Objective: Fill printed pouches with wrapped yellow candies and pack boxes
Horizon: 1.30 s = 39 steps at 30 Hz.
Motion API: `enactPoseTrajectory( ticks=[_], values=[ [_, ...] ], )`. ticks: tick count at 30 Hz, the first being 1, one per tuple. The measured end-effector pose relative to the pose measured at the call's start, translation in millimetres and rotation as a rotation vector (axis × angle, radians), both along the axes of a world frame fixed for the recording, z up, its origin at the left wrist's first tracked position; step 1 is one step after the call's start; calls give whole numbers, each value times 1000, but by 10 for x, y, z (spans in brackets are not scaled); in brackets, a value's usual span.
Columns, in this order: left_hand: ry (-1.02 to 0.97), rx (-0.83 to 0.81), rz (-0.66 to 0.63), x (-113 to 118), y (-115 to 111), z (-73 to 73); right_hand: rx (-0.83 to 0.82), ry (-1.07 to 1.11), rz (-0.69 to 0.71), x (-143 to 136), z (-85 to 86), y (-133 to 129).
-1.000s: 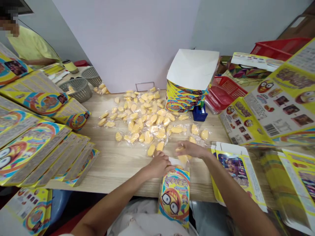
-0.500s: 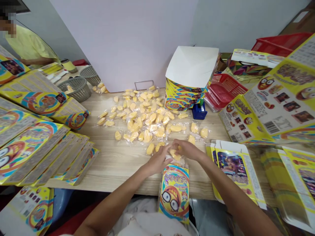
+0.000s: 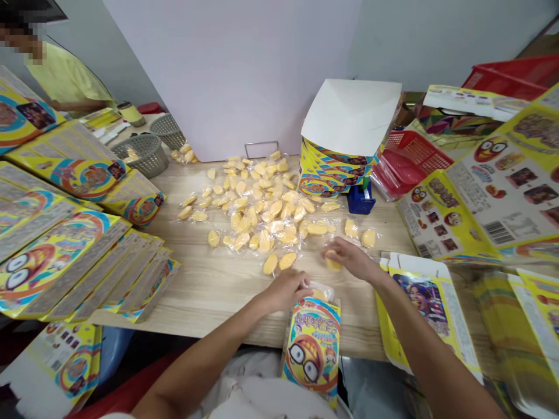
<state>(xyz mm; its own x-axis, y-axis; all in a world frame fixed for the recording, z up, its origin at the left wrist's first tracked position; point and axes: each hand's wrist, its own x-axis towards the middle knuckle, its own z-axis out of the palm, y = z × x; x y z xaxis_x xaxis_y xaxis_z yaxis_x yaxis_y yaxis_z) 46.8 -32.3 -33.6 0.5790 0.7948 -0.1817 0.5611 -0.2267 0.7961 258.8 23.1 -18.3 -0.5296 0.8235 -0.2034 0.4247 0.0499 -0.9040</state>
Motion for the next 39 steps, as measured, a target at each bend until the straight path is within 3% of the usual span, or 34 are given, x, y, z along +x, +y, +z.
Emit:
enactPoseTrajectory(
  ticks=[2,5,7,11,19,26,28,31,32,34,36,39],
  values=[
    [4,23,-60,12,18,16,4,10,-68,-26,-43,-80],
    [-15,28,-122,-14,36,45,-42,-5,14,-160,-113,-309],
    [-30,29,-93,-63,29,66,-65,-22,86,-236,-122,-462],
    [-49,37,2,-144,-16,100,-91,-54,145,-273,-58,-635],
    [-51,115,-125,-48,-93,131,-125,-13,179,-299,16,-863],
    [-31,111,-105,33,-83,80,-102,-95,5,-222,-31,-1008],
    [-77,98,-43,8,-142,80,-11,-108,-196,-191,-90,-1065],
    [-248,11,240,-68,-253,109,172,-1,-650,-216,-199,-1202],
    [-322,-39,346,-94,-278,124,146,91,-736,-254,-226,-1251],
    [-474,-158,500,-133,-289,157,-40,294,-774,-370,-248,-1332],
    [-618,-273,567,-152,-253,191,-223,437,-765,-501,-220,-1368],
    [-728,-306,583,-179,-189,225,-315,521,-753,-627,-130,-1337]
  ],
)
